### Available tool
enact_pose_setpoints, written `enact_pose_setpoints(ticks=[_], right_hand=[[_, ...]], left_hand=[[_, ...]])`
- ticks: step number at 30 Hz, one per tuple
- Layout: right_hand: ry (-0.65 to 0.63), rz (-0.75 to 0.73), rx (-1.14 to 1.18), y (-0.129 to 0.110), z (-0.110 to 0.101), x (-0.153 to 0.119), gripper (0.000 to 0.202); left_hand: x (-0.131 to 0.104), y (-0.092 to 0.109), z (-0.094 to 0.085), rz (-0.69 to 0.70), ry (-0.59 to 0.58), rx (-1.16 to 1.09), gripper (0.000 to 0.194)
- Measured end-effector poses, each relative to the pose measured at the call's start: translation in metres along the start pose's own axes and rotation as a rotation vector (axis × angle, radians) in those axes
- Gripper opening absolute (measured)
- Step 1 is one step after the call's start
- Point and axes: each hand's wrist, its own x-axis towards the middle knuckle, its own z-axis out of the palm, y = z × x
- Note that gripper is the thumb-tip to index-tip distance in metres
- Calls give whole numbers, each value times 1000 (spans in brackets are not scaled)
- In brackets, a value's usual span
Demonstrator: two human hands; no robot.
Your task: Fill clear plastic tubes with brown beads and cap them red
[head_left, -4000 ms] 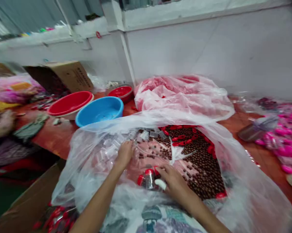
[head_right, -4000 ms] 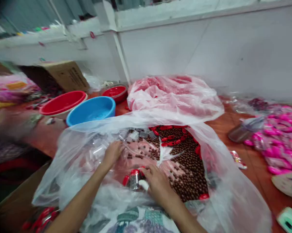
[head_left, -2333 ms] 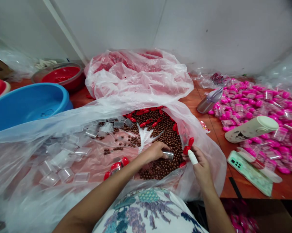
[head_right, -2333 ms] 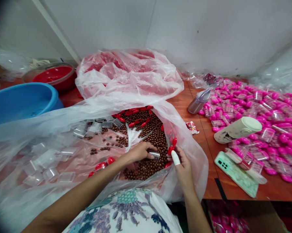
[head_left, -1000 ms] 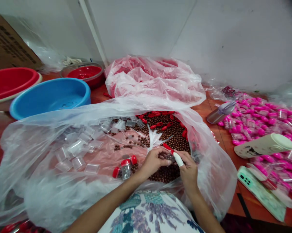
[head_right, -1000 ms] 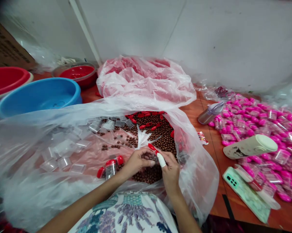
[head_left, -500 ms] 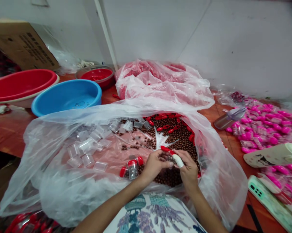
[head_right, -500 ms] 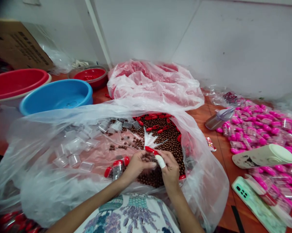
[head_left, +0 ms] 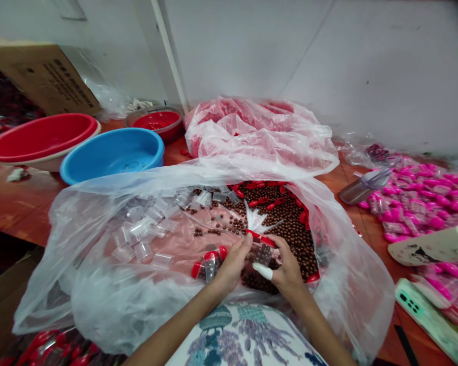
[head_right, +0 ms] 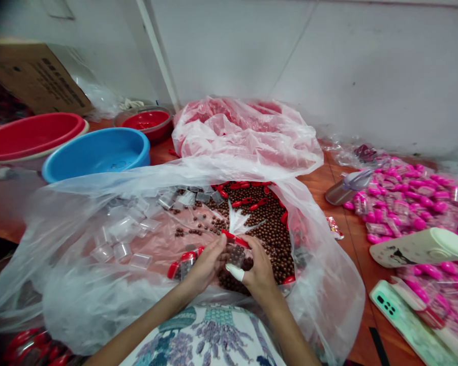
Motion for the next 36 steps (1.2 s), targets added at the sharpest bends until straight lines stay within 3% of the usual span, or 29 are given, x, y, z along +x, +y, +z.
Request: enact_pose_setpoints(ticks=[5, 8, 11, 14, 18, 28, 32, 36], right_hand=[[-55, -169, -96, -9, 5, -4, 61], [-99, -229, -152, -13, 9, -7, 64], [-48, -223, -176, -14, 10, -9, 75], [-72, -223, -208, -15, 8, -9, 82], [-138, -227, -244, -17, 6, -7, 76], [-115, -321, -363, -18, 3, -6, 65], [-105, -390, -393, -12, 3, -8, 64], [-174, -371, -395, -8, 7, -12, 64]], left_hand=[[-1, 6, 2, -161, -155, -228, 54], [-2, 10, 4, -234, -142, -264, 47], [-4, 10, 4, -285, -96, -250, 45], [-6, 6, 3, -278, -71, -199, 44], [-7, -1, -1, -243, -57, -120, 39], [-15, -3, 1, -76, -82, -51, 50], [-23, -4, 4, -73, -89, -52, 51], [-24, 1, -10, -51, -31, 144, 48]])
